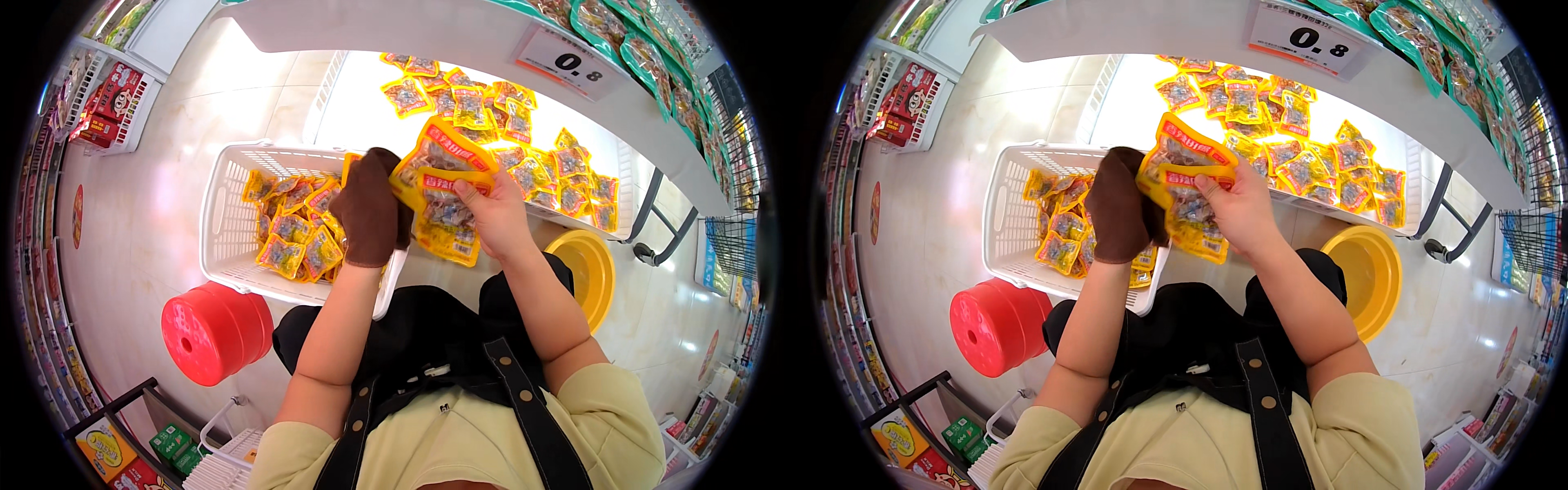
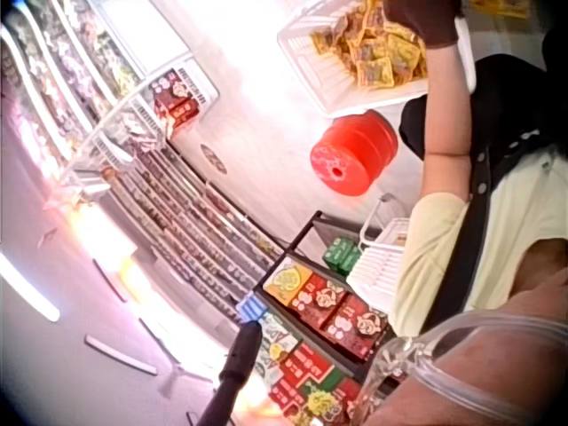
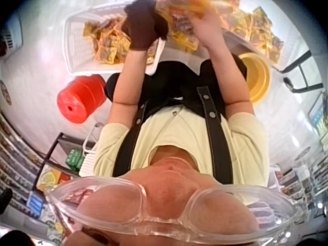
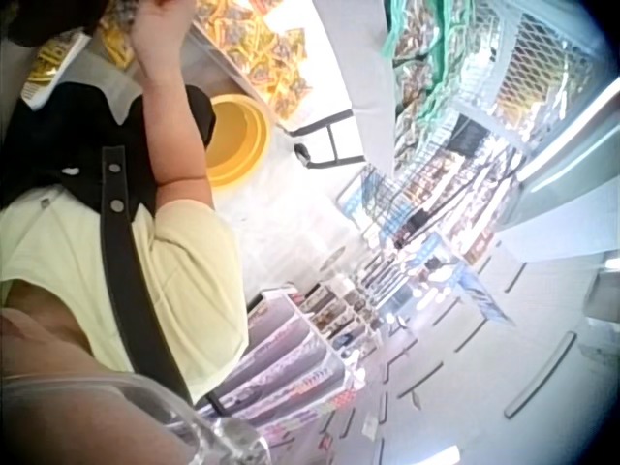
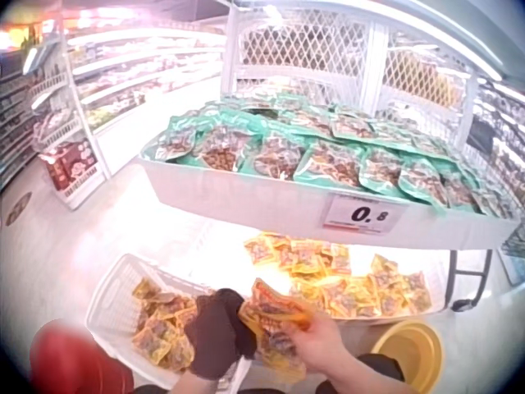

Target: The person picks up small yellow packets from a white bin and places them onto a white shelf, using a cloth to wipe the shelf and some packets during the process.

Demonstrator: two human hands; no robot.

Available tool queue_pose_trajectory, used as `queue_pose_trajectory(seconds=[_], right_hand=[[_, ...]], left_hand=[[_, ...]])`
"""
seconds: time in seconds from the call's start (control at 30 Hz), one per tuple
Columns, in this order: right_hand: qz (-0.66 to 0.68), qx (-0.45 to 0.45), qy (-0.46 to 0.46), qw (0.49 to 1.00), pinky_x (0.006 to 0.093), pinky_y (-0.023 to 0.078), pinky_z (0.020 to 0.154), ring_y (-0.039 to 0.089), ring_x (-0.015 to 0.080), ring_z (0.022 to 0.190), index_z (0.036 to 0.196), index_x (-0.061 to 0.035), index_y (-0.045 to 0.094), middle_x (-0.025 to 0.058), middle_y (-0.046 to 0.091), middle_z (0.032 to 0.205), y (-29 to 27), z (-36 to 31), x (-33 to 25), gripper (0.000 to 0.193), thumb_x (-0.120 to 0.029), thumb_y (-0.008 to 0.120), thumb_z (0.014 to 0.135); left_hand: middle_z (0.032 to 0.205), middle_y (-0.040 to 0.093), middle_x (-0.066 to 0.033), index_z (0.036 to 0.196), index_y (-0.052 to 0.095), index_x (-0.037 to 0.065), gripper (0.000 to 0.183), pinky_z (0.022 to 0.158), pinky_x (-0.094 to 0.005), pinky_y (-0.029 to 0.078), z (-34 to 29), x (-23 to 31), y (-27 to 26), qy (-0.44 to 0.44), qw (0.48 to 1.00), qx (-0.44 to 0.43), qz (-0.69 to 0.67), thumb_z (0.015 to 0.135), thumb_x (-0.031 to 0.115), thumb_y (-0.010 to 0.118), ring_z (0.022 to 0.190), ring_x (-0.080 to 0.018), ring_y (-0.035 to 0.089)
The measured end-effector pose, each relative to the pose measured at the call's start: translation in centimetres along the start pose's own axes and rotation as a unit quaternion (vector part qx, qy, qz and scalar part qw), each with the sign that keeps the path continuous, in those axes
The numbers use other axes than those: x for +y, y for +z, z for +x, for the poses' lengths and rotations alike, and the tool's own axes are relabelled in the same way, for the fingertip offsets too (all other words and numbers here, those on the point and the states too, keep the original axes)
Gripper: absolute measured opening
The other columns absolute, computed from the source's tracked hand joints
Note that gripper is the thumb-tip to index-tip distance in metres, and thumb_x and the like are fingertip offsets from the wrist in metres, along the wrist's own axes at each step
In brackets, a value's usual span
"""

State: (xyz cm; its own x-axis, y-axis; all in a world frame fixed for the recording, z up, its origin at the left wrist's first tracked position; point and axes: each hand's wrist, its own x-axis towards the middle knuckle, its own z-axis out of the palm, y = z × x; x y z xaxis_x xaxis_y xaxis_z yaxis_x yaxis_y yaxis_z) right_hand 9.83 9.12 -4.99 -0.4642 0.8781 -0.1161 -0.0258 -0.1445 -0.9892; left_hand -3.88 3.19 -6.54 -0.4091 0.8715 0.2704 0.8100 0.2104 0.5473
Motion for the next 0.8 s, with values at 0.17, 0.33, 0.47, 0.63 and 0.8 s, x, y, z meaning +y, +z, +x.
queue_pose_trajectory(seconds=[0.17, 0.33, 0.47, 0.63, 0.8], right_hand=[[-0.301, -0.148, -0.124, 0.934, 0.0384, 0.042, 0.073, 0.052, 0.0344, 0.084, 0.113, -0.002, 0.042, 0.0206, 0.054, 0.093, 1.5, -2.0, 0.9, 0.044, -0.001, 0.052, 0.071], [-0.313, -0.204, -0.117, 0.92, 0.0389, 0.043, 0.072, 0.052, 0.0366, 0.083, 0.114, -0.0034, 0.042, 0.0207, 0.055, 0.088, 2.0, -3.3, 0.9, 0.047, -0.001, 0.053, 0.069], [-0.233, -0.134, -0.044, 0.962, 0.0332, 0.044, 0.071, 0.055, 0.0265, 0.08, 0.109, -0.0024, 0.046, 0.0158, 0.057, 0.088, 2.6, -3.1, -0.7, 0.039, 0.0, 0.055, 0.071], [0.113, -0.045, 0.085, 0.989, 0.028, 0.045, 0.075, 0.056, 0.014, 0.082, 0.104, 0.0009, 0.049, 0.0082, 0.058, 0.094, 1.0, -1.7, 0.5, 0.029, 0.004, 0.053, 0.076], [0.136, -0.168, 0.129, 0.968, 0.027, 0.044, 0.076, 0.055, 0.0133, 0.083, 0.102, 0.0019, 0.049, 0.0083, 0.057, 0.096, 0.7, -1.1, -0.3, 0.029, 0.005, 0.054, 0.074]], left_hand=[[0.085, 0.054, -0.0121, 0.099, 0.046, -0.001, 0.026, 0.062, -0.0284, 0.043, -1.7, 1.0, 1.8, 0.012, 0.993, 0.119, 0.005, 0.075, 0.007, 0.048, 0.076, -0.0244, 0.054], [0.076, 0.054, -0.0094, 0.081, 0.047, 0.003, 0.008, 0.06, -0.028, 0.042, -1.0, 1.3, 0.9, -0.162, 0.923, 0.051, -0.346, 0.077, 0.007, 0.042, 0.071, -0.0194, 0.055], [0.066, 0.05, -0.0083, 0.075, 0.045, 0.004, 0.009, 0.058, -0.027, 0.041, 0.9, 0.0, -0.7, -0.264, 0.855, 0.082, -0.439, 0.074, 0.012, 0.048, 0.065, -0.018, 0.054], [0.074, 0.048, -0.003, 0.083, 0.045, 0.004, 0.015, 0.06, -0.0263, 0.041, 2.0, 6.1, -1.8, -0.251, 0.949, 0.035, 0.189, 0.075, 0.013, 0.054, 0.065, -0.0129, 0.049], [0.077, 0.052, -0.0087, 0.078, 0.048, 0.003, 0.009, 0.06, -0.0272, 0.041, -1.0, -4.0, 3.7, -0.029, 0.987, 0.077, -0.136, 0.077, 0.012, 0.05, 0.073, -0.0166, 0.05]])
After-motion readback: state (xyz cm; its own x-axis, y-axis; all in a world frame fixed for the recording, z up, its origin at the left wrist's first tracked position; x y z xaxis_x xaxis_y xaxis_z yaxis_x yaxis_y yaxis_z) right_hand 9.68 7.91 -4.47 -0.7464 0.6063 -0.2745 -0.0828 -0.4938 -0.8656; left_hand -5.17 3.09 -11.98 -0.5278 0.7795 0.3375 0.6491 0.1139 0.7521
